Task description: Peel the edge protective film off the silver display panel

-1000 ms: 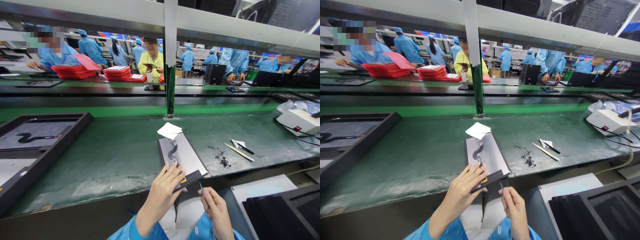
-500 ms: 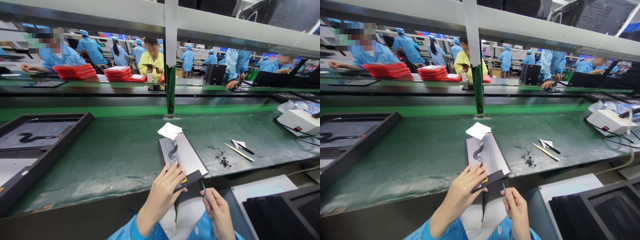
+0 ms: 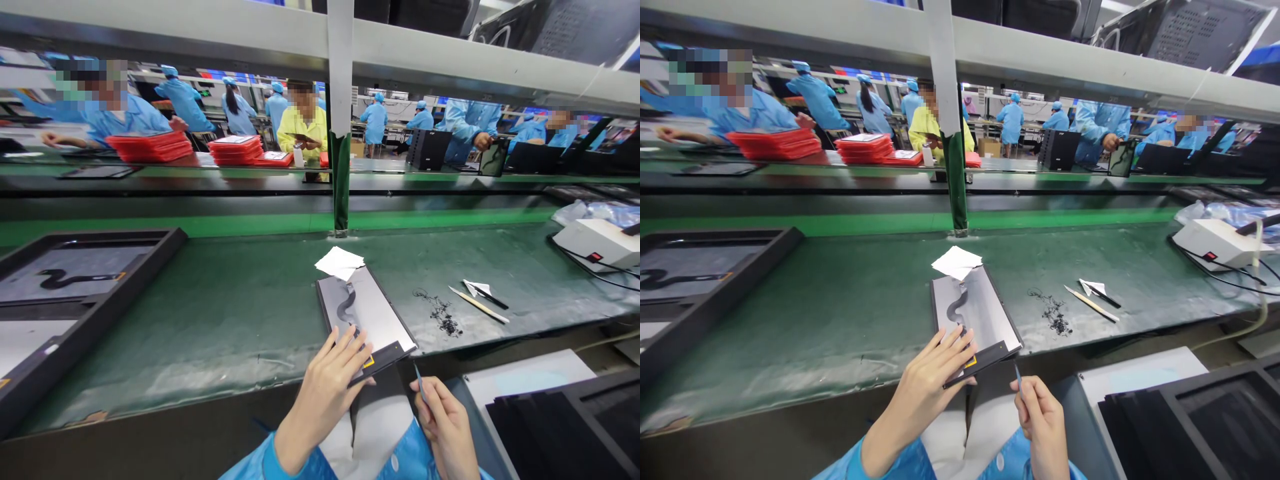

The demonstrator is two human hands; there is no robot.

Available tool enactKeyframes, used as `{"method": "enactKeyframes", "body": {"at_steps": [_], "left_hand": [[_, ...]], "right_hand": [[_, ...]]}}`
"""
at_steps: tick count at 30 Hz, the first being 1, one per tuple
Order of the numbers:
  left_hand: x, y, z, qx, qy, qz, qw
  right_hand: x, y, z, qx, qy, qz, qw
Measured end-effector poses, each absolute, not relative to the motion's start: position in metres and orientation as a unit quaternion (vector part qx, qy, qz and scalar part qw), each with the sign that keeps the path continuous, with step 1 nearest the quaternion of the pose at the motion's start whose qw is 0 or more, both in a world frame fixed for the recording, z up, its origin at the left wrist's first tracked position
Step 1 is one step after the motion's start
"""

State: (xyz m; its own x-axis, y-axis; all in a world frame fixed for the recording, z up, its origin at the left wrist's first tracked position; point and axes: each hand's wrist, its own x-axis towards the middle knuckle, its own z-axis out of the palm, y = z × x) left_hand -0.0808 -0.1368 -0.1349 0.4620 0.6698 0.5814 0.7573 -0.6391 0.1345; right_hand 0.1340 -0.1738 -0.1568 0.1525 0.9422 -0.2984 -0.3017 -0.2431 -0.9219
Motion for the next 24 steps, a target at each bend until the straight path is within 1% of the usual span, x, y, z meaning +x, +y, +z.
{"method": "enactKeyframes", "body": {"at_steps": [4,13,24], "left_hand": [[-0.081,-0.137,-0.136,-0.854,-0.417,-0.306,0.064],[-0.08,-0.137,-0.136,-0.856,-0.417,-0.297,0.072],[-0.08,-0.137,-0.141,-0.848,-0.423,-0.312,0.058]], "right_hand": [[0.131,-0.174,-0.151,-0.545,-0.29,0.558,0.554],[0.146,-0.171,-0.155,-0.541,-0.289,0.579,0.537],[0.156,-0.169,-0.15,-0.549,-0.278,0.564,0.55]]}}
